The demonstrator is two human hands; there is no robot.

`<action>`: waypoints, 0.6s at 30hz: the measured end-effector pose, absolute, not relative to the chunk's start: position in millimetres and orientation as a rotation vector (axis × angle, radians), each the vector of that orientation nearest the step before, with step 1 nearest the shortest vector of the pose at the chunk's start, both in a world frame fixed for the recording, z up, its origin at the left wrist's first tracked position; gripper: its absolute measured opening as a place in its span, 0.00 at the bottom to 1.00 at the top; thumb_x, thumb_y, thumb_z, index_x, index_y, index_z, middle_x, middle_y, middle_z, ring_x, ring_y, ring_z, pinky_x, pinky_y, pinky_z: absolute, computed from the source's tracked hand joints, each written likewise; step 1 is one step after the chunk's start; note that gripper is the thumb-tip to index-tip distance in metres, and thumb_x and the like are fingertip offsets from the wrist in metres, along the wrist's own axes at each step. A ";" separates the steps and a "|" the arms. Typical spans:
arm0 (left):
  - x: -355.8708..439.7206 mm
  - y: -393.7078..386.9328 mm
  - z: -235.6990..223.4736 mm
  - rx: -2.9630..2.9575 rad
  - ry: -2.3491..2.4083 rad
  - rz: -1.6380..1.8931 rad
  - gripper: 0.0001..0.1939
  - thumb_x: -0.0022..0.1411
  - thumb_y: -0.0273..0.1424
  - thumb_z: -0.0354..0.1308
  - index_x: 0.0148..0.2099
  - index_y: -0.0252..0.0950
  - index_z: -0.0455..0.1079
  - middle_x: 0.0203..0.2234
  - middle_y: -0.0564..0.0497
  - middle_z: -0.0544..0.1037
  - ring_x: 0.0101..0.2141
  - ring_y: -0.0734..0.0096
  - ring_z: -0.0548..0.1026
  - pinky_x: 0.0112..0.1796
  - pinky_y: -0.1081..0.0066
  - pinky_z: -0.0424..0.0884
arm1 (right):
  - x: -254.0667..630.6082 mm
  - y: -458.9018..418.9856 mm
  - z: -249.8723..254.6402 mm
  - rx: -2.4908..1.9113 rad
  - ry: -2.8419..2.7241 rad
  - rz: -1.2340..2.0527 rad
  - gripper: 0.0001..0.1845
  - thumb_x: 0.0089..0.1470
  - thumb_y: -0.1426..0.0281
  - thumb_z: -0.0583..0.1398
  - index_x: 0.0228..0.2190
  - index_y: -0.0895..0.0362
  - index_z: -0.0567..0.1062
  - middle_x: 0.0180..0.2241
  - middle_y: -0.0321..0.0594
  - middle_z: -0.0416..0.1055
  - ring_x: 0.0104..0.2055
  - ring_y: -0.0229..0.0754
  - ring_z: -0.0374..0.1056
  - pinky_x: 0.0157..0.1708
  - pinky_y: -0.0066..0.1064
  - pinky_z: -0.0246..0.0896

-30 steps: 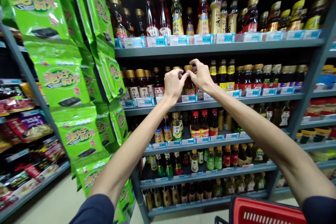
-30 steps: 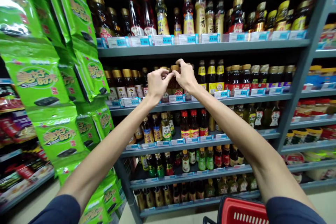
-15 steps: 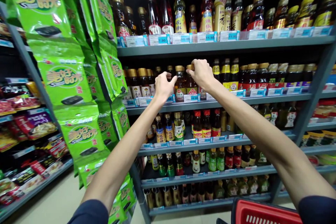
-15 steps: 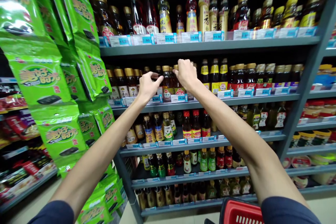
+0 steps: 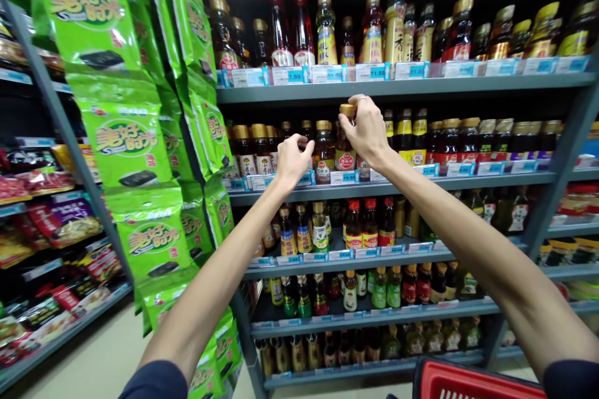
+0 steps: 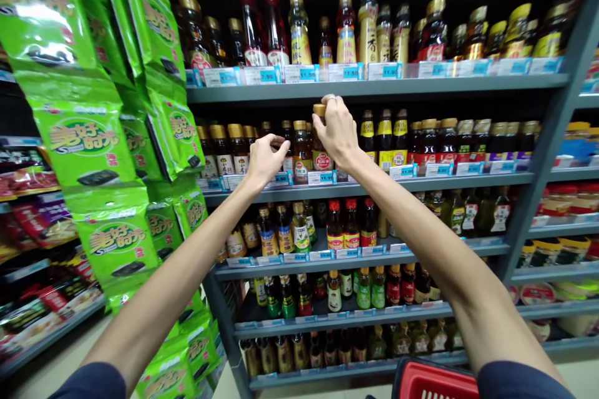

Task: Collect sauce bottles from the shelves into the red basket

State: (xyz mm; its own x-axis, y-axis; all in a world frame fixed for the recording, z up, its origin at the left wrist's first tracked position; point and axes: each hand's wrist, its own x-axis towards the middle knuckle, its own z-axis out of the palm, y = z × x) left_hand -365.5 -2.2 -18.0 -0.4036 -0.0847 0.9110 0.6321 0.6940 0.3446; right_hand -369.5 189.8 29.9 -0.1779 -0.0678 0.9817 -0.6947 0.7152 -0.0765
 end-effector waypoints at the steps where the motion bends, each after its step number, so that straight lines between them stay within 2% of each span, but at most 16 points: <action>1: -365.2 -2.7 -18.7 -0.440 -1.829 -0.833 0.11 0.65 0.34 0.58 0.41 0.32 0.77 0.38 0.42 0.84 0.37 0.62 0.81 0.45 0.66 0.73 | -362.5 190.3 32.9 0.646 -1.659 0.621 0.20 0.63 0.62 0.56 0.53 0.59 0.68 0.53 0.55 0.67 0.56 0.59 0.65 0.56 0.54 0.63; 5: -365.5 -4.4 -19.7 -0.435 -1.833 -0.835 0.11 0.64 0.34 0.58 0.41 0.32 0.77 0.38 0.42 0.84 0.35 0.63 0.80 0.43 0.66 0.73 | -332.5 196.6 44.0 0.685 -1.533 0.581 0.24 0.67 0.59 0.52 0.59 0.58 0.64 0.56 0.54 0.64 0.60 0.59 0.62 0.56 0.54 0.64; 11: -330.1 -9.5 -31.0 -0.502 -1.785 -1.007 0.12 0.65 0.36 0.57 0.43 0.34 0.76 0.37 0.45 0.83 0.32 0.66 0.78 0.41 0.66 0.74 | -273.7 219.4 26.4 0.587 -1.348 0.677 0.22 0.66 0.57 0.54 0.56 0.54 0.67 0.52 0.50 0.70 0.52 0.53 0.70 0.47 0.47 0.72; 13: -293.5 -6.9 -60.1 -0.592 -1.784 -1.178 0.14 0.67 0.40 0.54 0.46 0.38 0.75 0.39 0.47 0.82 0.35 0.65 0.79 0.42 0.64 0.75 | -248.9 227.2 -4.8 0.542 -1.386 0.742 0.21 0.65 0.58 0.55 0.56 0.51 0.69 0.52 0.50 0.71 0.52 0.52 0.70 0.44 0.43 0.73; 15: -248.3 -0.3 -111.8 -0.666 -1.890 -1.393 0.15 0.69 0.44 0.51 0.46 0.44 0.75 0.43 0.48 0.82 0.38 0.64 0.79 0.44 0.62 0.76 | -222.3 231.3 -53.7 0.494 -1.461 0.852 0.20 0.63 0.60 0.58 0.55 0.47 0.70 0.53 0.48 0.71 0.52 0.51 0.72 0.41 0.42 0.75; 16: -225.3 4.2 -144.9 -0.685 -1.994 -1.487 0.15 0.68 0.45 0.51 0.48 0.47 0.75 0.47 0.49 0.81 0.42 0.62 0.79 0.47 0.60 0.75 | -209.0 231.6 -83.9 0.482 -1.516 0.919 0.20 0.61 0.62 0.59 0.54 0.44 0.71 0.53 0.46 0.71 0.51 0.51 0.73 0.38 0.40 0.76; 17: -203.4 9.5 -181.0 -0.692 -2.114 -1.571 0.16 0.67 0.46 0.53 0.52 0.52 0.74 0.52 0.51 0.79 0.49 0.60 0.77 0.52 0.57 0.73 | -196.2 230.6 -116.9 0.476 -1.588 0.979 0.20 0.60 0.63 0.60 0.54 0.42 0.71 0.52 0.44 0.72 0.49 0.49 0.74 0.36 0.39 0.77; 18: -183.7 15.1 -217.9 -0.679 -2.235 -1.636 0.21 0.62 0.47 0.58 0.57 0.57 0.71 0.56 0.52 0.76 0.53 0.56 0.75 0.56 0.54 0.71 | -184.0 228.6 -151.3 0.465 -1.667 1.014 0.21 0.59 0.65 0.61 0.53 0.39 0.71 0.50 0.42 0.73 0.47 0.48 0.75 0.35 0.39 0.78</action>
